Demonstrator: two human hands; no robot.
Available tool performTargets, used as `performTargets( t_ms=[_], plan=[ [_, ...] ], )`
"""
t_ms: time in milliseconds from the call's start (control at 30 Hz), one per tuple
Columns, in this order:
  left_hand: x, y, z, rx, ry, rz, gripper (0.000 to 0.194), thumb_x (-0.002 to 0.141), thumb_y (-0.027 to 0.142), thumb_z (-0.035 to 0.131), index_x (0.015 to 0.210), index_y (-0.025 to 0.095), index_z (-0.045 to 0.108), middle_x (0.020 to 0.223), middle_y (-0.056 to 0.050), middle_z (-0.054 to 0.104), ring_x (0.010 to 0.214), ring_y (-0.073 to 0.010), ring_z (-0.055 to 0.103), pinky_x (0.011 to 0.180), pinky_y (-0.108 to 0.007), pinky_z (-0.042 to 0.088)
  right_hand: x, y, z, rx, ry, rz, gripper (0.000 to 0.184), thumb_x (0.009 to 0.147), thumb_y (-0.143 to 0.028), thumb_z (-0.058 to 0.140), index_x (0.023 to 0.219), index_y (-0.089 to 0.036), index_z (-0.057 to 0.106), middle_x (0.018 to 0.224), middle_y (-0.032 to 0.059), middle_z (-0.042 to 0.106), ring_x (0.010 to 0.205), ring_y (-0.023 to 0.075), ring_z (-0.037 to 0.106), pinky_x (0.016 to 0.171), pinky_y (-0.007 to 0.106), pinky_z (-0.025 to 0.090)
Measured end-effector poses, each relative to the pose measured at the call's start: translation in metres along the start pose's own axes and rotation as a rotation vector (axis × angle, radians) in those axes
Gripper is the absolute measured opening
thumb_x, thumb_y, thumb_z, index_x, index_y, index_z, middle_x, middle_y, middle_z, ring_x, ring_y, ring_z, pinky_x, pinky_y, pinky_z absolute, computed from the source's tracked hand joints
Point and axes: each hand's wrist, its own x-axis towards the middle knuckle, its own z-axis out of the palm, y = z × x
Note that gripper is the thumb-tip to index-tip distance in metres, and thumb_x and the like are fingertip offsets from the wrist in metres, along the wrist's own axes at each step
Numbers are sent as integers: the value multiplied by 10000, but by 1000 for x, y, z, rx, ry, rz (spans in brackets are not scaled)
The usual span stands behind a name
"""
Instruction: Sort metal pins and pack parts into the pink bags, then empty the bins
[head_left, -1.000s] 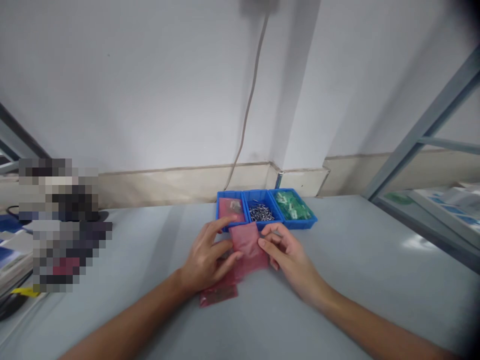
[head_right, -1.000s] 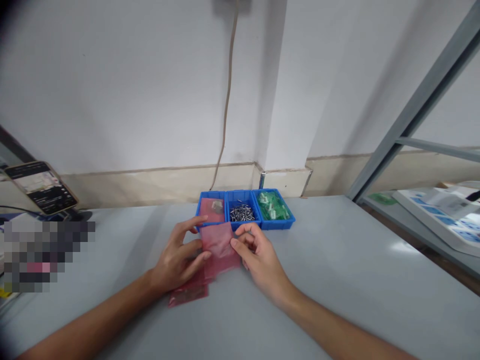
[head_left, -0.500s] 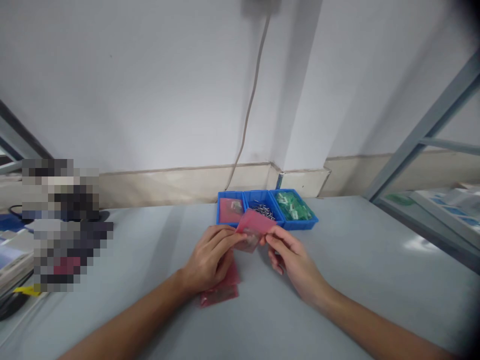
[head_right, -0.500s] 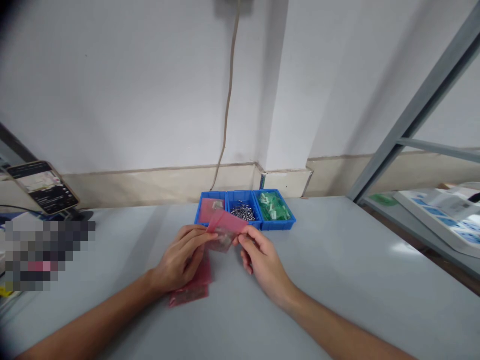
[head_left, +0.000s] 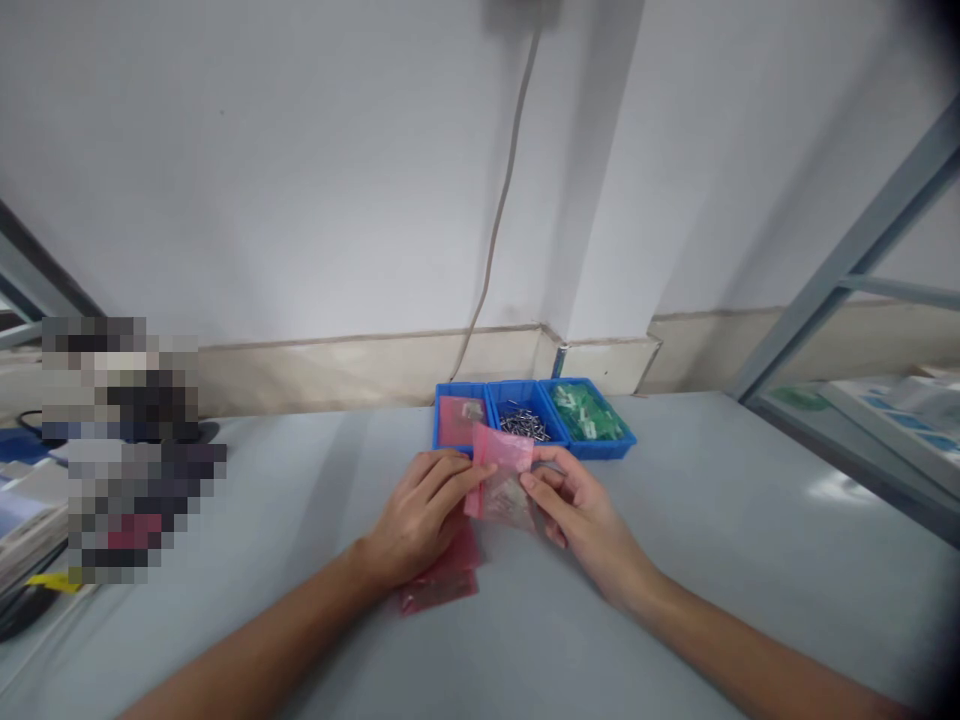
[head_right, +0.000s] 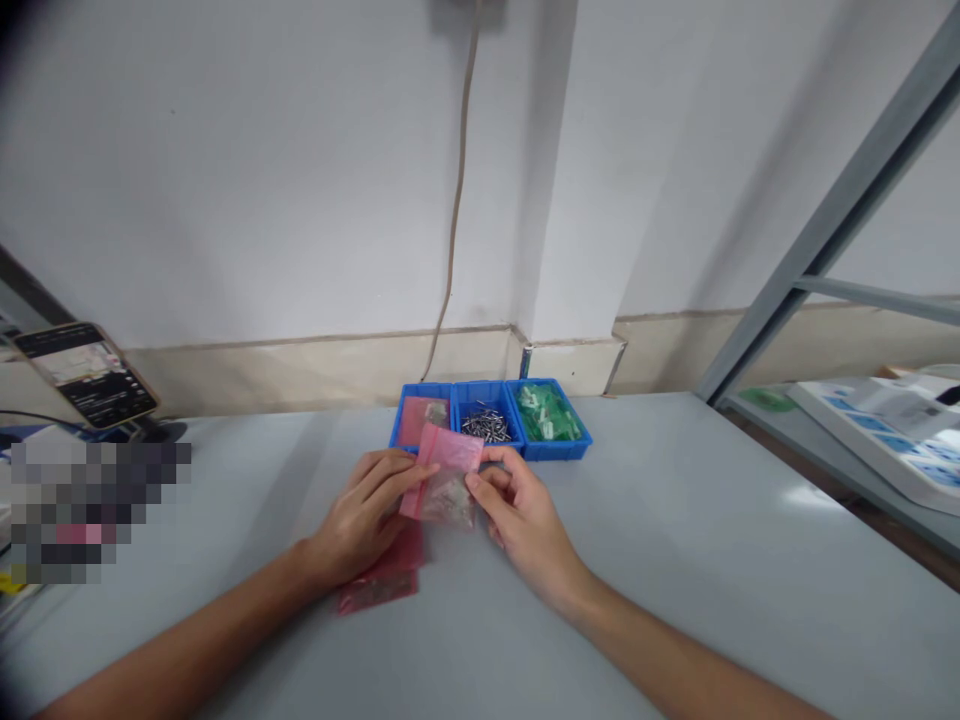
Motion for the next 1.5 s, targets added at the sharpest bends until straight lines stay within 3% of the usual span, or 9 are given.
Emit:
performTargets(
  t_ms=[233, 500, 700, 833, 933, 1100, 1267, 1400, 1500],
  plan=[
    [0, -1, 0, -12, 29, -94, 393, 975, -20, 523, 1313, 158, 616, 1110, -101, 670, 1058, -230, 577, 928, -387, 537, 0, -2, 1, 6, -54, 10, 389, 964, -516, 736, 1211, -265, 572, 655, -95, 492, 484, 72, 360, 438, 211, 249],
    [1, 0, -1, 5, 35, -110, 346, 943, -38, 515, 1181, 177, 643, 1235, -117, 622, 1142, -247, 571, 962, -415, 517, -3, -3, 2, -3, -29, -10, 390, 968, -468, 741, 1249, -301, 528, 664, -96, 503, 507, 84, 355, 462, 216, 252],
    [0, 0, -1, -41, 15, -112, 278, 1000, 13, 504, 1177, 187, 629, 1144, -81, 710, 1138, -235, 592, 1007, -413, 502, -4, -5, 0, -124, -16, -16, 178, 1005, -421, 626, 1095, -274, 672, 743, -41, 530, 540, 108, 403, 481, 248, 291],
    [0, 0, -1, -41, 32, -125, 201, 1031, 74, 530, 1160, 189, 633, 1090, -74, 718, 1092, -230, 599, 983, -397, 509, -4, -1, -3, -212, -13, -41, 166, 968, -332, 649, 1110, -283, 718, 785, -20, 575, 566, 129, 433, 515, 268, 337],
    [1, 0, -1, -35, 38, -110, 156, 1042, 99, 550, 1143, 183, 633, 1058, -71, 719, 1053, -222, 607, 964, -383, 513, -5, 0, -3, -235, -18, -47, 207, 960, -417, 698, 1114, -281, 720, 811, -10, 598, 588, 140, 451, 527, 272, 356],
    [3, 2, 1, 2, 52, -89, 67, 1019, 137, 652, 1071, 168, 625, 1028, -72, 714, 1013, -218, 619, 948, -382, 520, -5, -3, -1, -257, 12, -33, 326, 957, -568, 696, 1040, -252, 708, 740, -27, 517, 566, 138, 433, 508, 276, 330],
    [5, 5, -2, 35, 56, -78, 44, 1021, 169, 657, 1008, 165, 616, 1129, -115, 691, 1040, -230, 631, 907, -389, 555, -6, -5, -2, -245, -7, -24, 324, 989, -579, 655, 1028, -259, 687, 621, -64, 404, 550, 143, 400, 504, 273, 306],
    [7, 7, -5, 39, 68, -68, 62, 1017, 181, 655, 1076, 169, 642, 1281, -158, 652, 1162, -262, 636, 949, -430, 580, -6, -9, 1, -156, 45, -41, 327, 948, -568, 713, 973, -251, 635, 739, -43, 514, 542, 117, 388, 483, 265, 293],
    [7, 8, -7, 41, 76, -20, 97, 999, 184, 674, 1090, 158, 652, 1465, -209, 562, 1319, -310, 588, 1028, -486, 572, -5, -11, 3, -74, 84, -39, 359, 915, -548, 760, 1040, -262, 583, 811, -34, 583, 524, 105, 380, 465, 257, 271]
  ],
)
